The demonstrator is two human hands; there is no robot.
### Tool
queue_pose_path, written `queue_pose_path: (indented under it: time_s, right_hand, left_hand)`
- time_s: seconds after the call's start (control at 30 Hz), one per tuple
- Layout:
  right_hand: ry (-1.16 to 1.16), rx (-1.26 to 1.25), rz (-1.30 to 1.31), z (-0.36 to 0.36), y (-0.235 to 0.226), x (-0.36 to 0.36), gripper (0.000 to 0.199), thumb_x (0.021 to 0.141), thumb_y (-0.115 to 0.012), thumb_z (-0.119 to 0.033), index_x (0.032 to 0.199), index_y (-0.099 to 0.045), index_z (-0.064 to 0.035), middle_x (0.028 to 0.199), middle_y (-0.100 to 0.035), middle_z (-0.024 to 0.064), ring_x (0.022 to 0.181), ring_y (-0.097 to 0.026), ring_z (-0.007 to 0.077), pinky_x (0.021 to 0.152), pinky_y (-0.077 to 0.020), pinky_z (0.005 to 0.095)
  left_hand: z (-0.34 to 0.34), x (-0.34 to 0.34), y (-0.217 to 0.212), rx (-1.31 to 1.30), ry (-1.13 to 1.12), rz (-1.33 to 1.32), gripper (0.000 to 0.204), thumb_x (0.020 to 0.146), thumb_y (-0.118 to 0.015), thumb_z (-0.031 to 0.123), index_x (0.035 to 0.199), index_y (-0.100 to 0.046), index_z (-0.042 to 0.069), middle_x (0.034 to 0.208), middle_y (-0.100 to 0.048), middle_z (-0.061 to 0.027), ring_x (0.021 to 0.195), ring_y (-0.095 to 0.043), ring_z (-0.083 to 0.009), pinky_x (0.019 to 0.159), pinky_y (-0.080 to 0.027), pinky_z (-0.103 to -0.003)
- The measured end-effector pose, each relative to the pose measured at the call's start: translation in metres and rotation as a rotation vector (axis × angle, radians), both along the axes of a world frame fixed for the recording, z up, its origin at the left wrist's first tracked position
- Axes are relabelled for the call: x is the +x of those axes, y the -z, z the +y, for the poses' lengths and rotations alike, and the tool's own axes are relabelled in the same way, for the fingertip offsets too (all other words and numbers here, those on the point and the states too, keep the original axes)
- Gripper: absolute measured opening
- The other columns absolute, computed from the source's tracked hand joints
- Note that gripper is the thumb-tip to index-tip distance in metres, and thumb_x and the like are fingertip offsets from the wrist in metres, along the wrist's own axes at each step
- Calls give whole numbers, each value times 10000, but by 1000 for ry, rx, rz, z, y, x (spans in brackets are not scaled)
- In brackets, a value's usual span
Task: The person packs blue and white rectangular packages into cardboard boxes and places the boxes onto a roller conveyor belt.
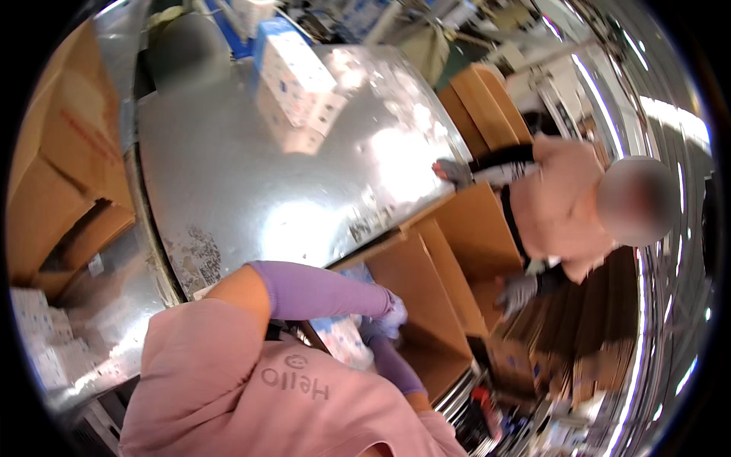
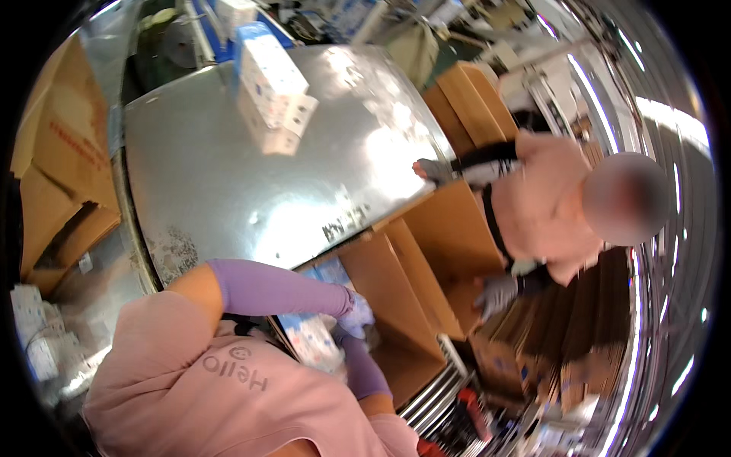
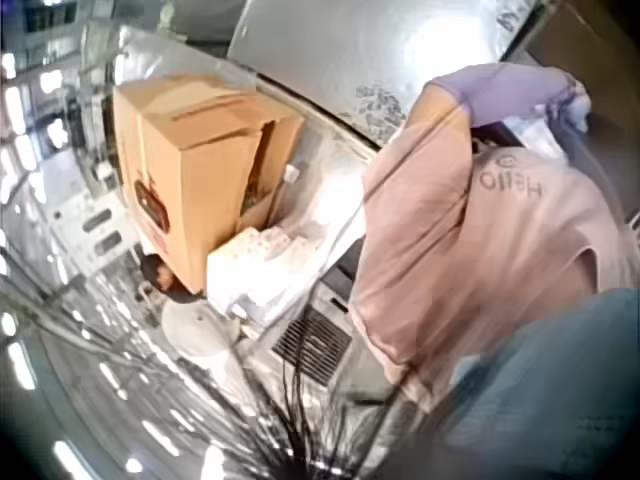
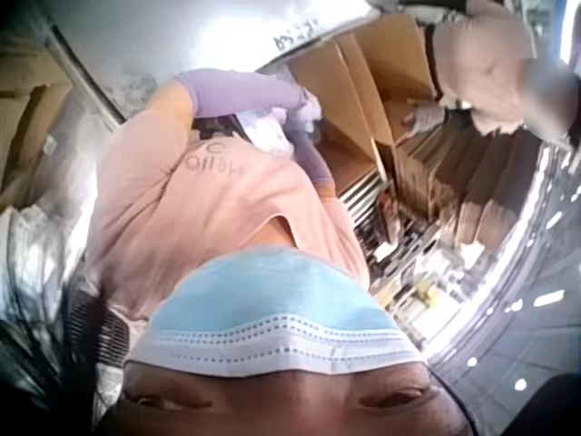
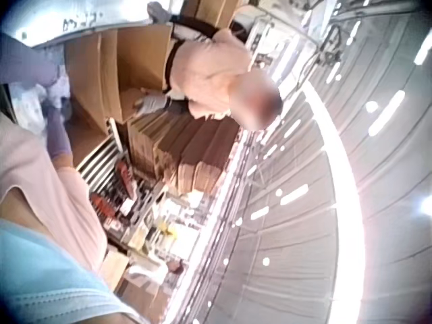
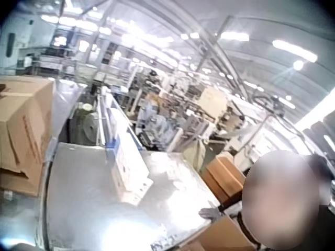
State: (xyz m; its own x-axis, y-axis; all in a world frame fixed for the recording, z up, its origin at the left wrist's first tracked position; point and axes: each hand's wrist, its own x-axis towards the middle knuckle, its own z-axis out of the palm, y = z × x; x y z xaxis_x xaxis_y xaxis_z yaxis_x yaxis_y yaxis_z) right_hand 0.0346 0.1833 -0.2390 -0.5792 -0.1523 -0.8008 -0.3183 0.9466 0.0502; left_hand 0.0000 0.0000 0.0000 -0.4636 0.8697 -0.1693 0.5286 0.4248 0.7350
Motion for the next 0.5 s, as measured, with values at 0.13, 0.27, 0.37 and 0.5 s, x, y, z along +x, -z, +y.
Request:
queue_pose_path:
  time_s: [0.13,0.27,0.37,0.5]
  right_hand:
    - [286,-155,-39,1,6,6,1054,829,-544,-505,1420,268,-183,1452,-82,378,1307,-100,599,1073,-205,557]
    - [171,-212,-129,23,37,-7,876,862,-544,-381,1435,67,-125,1434,-203,310,1295,-241,480,1048,-281,524]
    - [275,-403,-269,22,12,-18,729,880,-546,-296,1454,-135,-112,1437,-297,220,1299,-346,349,1040,-318,485]
    - [954,-941,-625,-34,-140,-46,478,870,-618,-155,1304,-484,-5,1221,-570,162,1093,-576,245,858,-508,381]
  left_hand:
    - [-102,-46,-31,367,-521,553,326,860,-507,307,1083,-581,81,1019,-600,-153,937,-574,-338,839,-462,-436]
    - [-260,-149,-11,-279,-1074,698,472,880,-412,461,1209,-435,124,1231,-447,-182,1133,-392,-347,922,-355,-545]
    - [-356,-188,-55,-617,-1359,401,663,870,-391,612,1444,-303,293,1542,-30,-189,1418,-35,-390,1043,-104,-679]
    - [-384,-211,5,-636,-1177,447,502,928,-330,512,1325,-493,252,1416,-425,-28,1416,-103,-339,1058,-15,-676]
